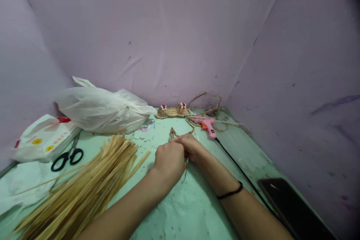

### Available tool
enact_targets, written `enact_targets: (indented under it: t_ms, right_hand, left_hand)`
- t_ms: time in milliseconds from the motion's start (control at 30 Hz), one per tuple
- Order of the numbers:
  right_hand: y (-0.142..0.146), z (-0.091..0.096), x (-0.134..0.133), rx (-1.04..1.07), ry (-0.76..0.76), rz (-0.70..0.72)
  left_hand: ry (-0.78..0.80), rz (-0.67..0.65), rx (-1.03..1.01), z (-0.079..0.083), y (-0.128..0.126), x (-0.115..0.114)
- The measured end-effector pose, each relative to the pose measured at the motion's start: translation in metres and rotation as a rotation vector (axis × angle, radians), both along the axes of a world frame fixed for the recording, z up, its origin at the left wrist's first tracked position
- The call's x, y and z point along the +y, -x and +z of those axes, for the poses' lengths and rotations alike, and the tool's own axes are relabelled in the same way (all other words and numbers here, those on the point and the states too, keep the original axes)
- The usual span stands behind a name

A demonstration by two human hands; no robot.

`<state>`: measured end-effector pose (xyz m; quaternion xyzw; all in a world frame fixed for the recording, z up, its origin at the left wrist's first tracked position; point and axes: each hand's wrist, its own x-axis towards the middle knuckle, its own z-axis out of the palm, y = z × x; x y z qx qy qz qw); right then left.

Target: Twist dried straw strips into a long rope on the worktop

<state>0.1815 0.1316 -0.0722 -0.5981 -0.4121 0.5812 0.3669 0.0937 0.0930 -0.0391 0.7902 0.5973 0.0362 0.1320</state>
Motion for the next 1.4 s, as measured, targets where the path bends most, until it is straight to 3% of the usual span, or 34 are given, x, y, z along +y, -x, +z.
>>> enact_targets:
  t_ms: [67,167,267,367,467,533,600,833,967,1133,1267,1400]
  right_hand:
    - [-0.001,0.001,0.000,0.029,0.013,-0.004]
    - [-0.005,0.004,0.000,0.084,0.052,0.035]
    - [-0.009,0.006,0.000,0.141,0.073,0.108]
    - [-0.012,0.005,0.001,0.164,0.097,0.126]
    - [-0.013,0.002,0.003,0.185,0.110,0.122]
    - [-0.014,0.001,0.003,0.184,0.098,0.146]
    - [-0.015,0.002,0.004,0.113,0.055,0.188]
    - [-0.014,-0.005,0.008,-0.344,-0.186,0.224]
    - [-0.016,-0.007,0.009,-0.520,-0.230,0.253]
    - [-0.014,0.010,0.000,-0.883,-0.391,0.252]
    - [-0.007,0.019,-0.007,-1.086,-0.401,0.232]
    - [-0.003,0.025,-0.012,-1.161,-0.345,0.172]
  left_hand:
    - [-0.038,-0.031,0.024,0.001,0.002,0.002]
    - [0.026,-0.018,-0.071,0.008,0.018,0.021]
    - [0.143,0.198,-0.397,0.015,0.035,0.045]
    - [0.413,0.402,-0.778,0.011,0.041,0.057]
    - [0.732,0.359,-0.953,-0.002,0.036,0.058]
    - [0.836,0.327,-0.979,-0.010,0.032,0.056]
    - [0.824,0.330,-0.959,-0.014,0.030,0.056]
    - [0.531,0.313,-0.676,-0.012,0.032,0.056]
    - [0.551,0.296,-0.751,-0.019,0.031,0.055]
    - [0.572,0.270,-0.826,-0.025,0.028,0.054]
    - [0.540,0.261,-0.837,-0.022,0.025,0.051]
    - [0.501,0.333,-0.806,-0.021,0.022,0.050]
